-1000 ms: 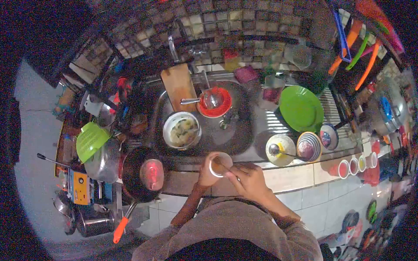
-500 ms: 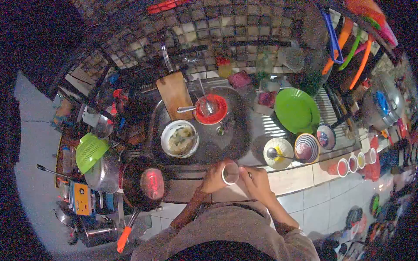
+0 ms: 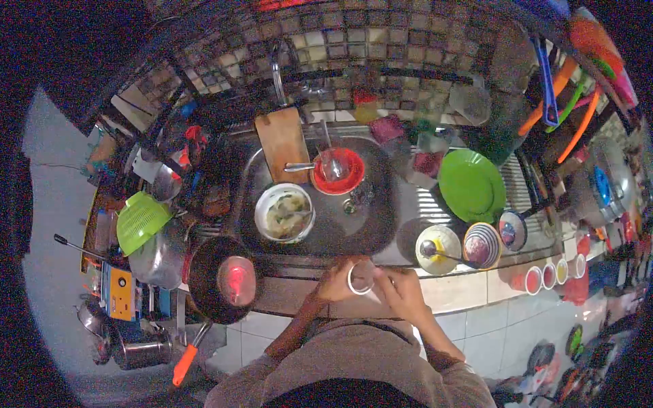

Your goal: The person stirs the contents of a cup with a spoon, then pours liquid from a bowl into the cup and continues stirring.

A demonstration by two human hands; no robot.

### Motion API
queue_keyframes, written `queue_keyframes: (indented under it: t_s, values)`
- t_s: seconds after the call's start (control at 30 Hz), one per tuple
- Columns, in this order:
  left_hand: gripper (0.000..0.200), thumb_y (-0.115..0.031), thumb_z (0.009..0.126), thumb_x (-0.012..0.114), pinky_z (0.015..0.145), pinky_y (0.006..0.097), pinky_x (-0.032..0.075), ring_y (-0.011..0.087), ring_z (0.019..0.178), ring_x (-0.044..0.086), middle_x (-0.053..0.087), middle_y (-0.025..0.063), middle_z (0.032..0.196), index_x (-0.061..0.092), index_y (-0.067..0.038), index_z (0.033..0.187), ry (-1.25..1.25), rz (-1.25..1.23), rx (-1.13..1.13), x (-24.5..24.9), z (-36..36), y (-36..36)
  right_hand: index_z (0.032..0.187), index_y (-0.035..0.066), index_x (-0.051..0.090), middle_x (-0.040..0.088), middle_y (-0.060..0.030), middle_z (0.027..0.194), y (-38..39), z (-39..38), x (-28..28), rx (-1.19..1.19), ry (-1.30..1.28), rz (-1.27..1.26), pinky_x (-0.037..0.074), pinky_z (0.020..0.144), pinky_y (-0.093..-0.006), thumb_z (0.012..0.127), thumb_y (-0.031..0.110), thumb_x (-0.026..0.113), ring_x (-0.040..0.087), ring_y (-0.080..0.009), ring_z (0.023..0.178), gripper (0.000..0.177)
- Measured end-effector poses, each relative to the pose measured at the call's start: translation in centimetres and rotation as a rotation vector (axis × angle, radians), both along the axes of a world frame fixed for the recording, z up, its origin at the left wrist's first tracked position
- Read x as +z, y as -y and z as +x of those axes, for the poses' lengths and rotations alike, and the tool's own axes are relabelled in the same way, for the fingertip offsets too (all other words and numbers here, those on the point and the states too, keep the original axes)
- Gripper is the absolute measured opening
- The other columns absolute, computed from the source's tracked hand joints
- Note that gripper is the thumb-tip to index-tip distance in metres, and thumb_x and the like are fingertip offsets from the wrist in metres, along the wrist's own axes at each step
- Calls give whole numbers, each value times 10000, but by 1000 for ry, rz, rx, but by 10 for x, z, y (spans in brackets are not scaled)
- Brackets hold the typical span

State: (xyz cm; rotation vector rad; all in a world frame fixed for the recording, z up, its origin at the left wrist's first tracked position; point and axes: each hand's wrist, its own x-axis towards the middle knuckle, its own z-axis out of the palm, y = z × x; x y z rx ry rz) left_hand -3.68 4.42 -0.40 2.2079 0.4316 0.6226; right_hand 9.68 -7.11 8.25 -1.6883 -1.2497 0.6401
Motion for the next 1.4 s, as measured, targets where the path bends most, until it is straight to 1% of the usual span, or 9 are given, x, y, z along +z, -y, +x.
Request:
queue_keyframes:
  t_s: [0.17, 0.27, 0.43, 0.57, 0.67, 0.73, 0.83, 1.23, 1.4]
  values:
    - [658, -258, 563, 741, 783, 380, 424, 286, 926, 530, 532, 128, 1035, 435, -94, 1122, -140, -216, -11, -2, -1, 4, 635, -8, 527, 466, -106, 473, 0, 0, -5, -26, -80, -22, 349, 426, -306, 854, 211, 442, 447, -215, 403, 321]
    - [673, -266, 560, 744, 785, 380, 426, 293, 937, 525, 526, 134, 1042, 427, -99, 1130, -157, -211, 27, -5, 0, 6, 625, -11, 518, 461, -110, 477, 1, 0, 0, -4, -196, -15, 349, 430, -309, 849, 202, 454, 443, -223, 403, 316]
    - [685, -262, 557, 744, 780, 386, 427, 304, 941, 521, 524, 139, 1043, 416, -95, 1136, -78, -99, 56, -10, 5, 6, 630, -16, 529, 449, -131, 472, -1, 5, 12, 18, 53, 49, 353, 440, -317, 841, 193, 462, 467, -237, 416, 304]
    - [692, -255, 550, 745, 779, 392, 425, 313, 942, 516, 525, 145, 1031, 411, -83, 1132, -107, -70, 78, -1, 6, 9, 625, -17, 532, 451, -134, 471, 3, 7, 10, -2, -84, -10, 353, 439, -322, 836, 188, 469, 472, -255, 422, 301]
    - [687, -261, 549, 744, 778, 394, 422, 315, 942, 513, 528, 150, 1018, 416, -83, 1126, -182, -42, 113, -2, 7, 11, 615, -17, 530, 444, -129, 464, 3, 8, 7, -1, 95, -16, 351, 437, -327, 838, 180, 462, 465, -251, 416, 305]
    - [691, -266, 550, 743, 776, 395, 423, 315, 941, 514, 527, 154, 1019, 413, -84, 1129, -148, -48, 93, -8, 9, 9, 615, -18, 523, 454, -121, 469, 5, 11, -2, 1, -144, -32, 352, 438, -328, 842, 182, 457, 470, -236, 420, 310]
    - [694, -273, 550, 741, 768, 398, 424, 315, 939, 515, 525, 157, 1020, 410, -88, 1132, -143, -78, 62, 0, 9, 7, 618, -18, 514, 470, -111, 486, 2, 10, 5, -20, 17, 43, 356, 445, -319, 844, 184, 454, 482, -216, 437, 309]
    - [701, -265, 546, 737, 812, 383, 397, 315, 944, 511, 522, 148, 1037, 415, -74, 1139, -143, -90, 68, -1, 9, 8, 634, -27, 512, 471, -121, 510, 5, 12, -1, -27, -153, -32, 365, 474, -311, 843, 181, 451, 462, -233, 456, 302]
    - [703, -263, 544, 738, 814, 385, 395, 313, 957, 505, 528, 148, 1030, 417, -72, 1139, -143, -101, 61, -1, 9, 8, 657, -29, 536, 480, -136, 528, 4, 9, 5, -30, -85, -31, 373, 504, -328, 842, 181, 453, 475, -249, 487, 292]
